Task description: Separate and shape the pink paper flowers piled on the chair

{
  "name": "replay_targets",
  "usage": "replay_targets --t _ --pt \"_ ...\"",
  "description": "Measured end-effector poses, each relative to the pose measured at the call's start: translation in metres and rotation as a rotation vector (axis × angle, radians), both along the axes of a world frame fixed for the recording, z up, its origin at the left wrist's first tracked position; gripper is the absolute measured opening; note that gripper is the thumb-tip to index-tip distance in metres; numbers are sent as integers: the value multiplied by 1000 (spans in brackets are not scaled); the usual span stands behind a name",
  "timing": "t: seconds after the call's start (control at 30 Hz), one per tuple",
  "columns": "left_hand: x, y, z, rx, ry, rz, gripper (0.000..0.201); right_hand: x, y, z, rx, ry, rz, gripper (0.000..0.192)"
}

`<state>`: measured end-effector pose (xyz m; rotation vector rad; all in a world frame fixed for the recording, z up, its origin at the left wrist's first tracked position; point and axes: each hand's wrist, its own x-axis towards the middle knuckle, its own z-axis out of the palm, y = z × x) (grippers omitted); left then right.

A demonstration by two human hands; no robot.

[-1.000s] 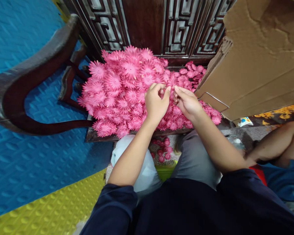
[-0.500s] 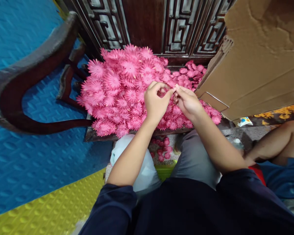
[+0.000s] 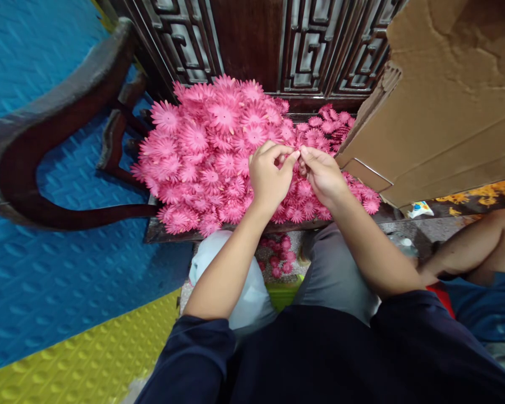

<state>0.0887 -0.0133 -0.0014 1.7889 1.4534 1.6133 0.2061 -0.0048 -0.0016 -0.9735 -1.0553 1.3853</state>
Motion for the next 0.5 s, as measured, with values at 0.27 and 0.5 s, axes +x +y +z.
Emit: replay_targets --t 0.27,0.5 --pt "-1 1 3 -52 -91 -134 8 3 1 -1 -17 17 -6 36" --pt "0 1 2 -22 -61 -131 10 3 1 2 -36 38 -30 40"
